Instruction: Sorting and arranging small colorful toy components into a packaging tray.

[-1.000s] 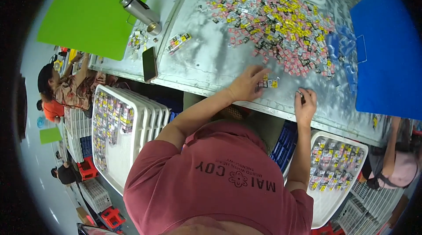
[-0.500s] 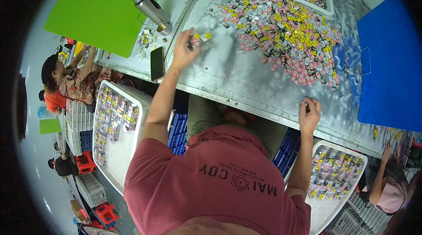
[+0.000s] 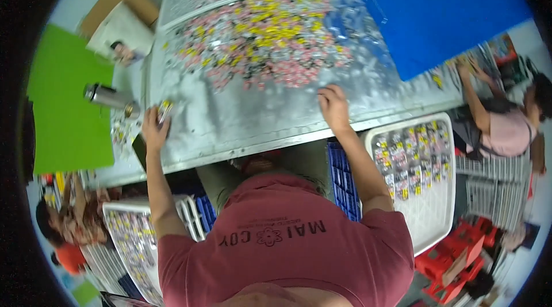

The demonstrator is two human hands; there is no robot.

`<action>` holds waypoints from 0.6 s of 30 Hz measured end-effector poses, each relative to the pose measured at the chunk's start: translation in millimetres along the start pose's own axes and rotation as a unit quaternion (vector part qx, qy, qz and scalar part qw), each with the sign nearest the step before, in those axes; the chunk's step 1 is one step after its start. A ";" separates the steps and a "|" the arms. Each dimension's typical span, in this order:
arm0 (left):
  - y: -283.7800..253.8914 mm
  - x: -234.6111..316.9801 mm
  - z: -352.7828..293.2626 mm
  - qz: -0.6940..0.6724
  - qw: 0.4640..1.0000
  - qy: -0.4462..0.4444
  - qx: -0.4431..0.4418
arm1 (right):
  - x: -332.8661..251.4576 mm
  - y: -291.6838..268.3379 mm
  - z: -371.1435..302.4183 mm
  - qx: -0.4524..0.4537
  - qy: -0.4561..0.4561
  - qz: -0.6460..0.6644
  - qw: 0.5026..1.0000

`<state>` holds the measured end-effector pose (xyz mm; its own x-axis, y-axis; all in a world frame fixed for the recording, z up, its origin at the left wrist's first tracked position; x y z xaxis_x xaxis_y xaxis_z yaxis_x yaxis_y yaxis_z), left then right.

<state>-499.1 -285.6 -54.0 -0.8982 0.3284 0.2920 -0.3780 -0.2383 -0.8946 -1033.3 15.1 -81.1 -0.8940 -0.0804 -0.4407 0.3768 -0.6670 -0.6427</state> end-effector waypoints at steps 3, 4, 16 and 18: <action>-12.9 48.2 -6.5 0.080 0.996 -0.008 0.027 | -19.7 -3.6 22.0 0.025 0.068 0.075 0.995; -13.6 59.8 -9.7 0.015 0.999 0.021 0.040 | -21.0 -7.2 28.1 0.031 0.118 0.156 0.980; 80.8 245.0 -26.3 -0.126 0.988 0.089 -0.031 | 192.1 -83.6 60.6 -0.073 0.037 -0.467 0.881; 91.6 257.4 -17.8 -0.108 0.991 0.076 -0.022 | 199.1 -83.9 66.9 -0.121 0.041 -0.480 0.868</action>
<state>-760.9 -206.6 -66.8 -0.7517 0.5022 0.4274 -0.5454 -0.1090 -0.8311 -1259.2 5.5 -73.0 -0.8073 0.4863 0.3342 -0.4840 -0.2218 -0.8465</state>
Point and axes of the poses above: each hand's wrist, its own z-axis towards the middle knuckle, its own y-axis out of the palm, x = y × z, the point moved 3 cm from there along z, towards the middle knuckle, and after that the axes turned 14 degrees about -y, right-handed, at the moved point
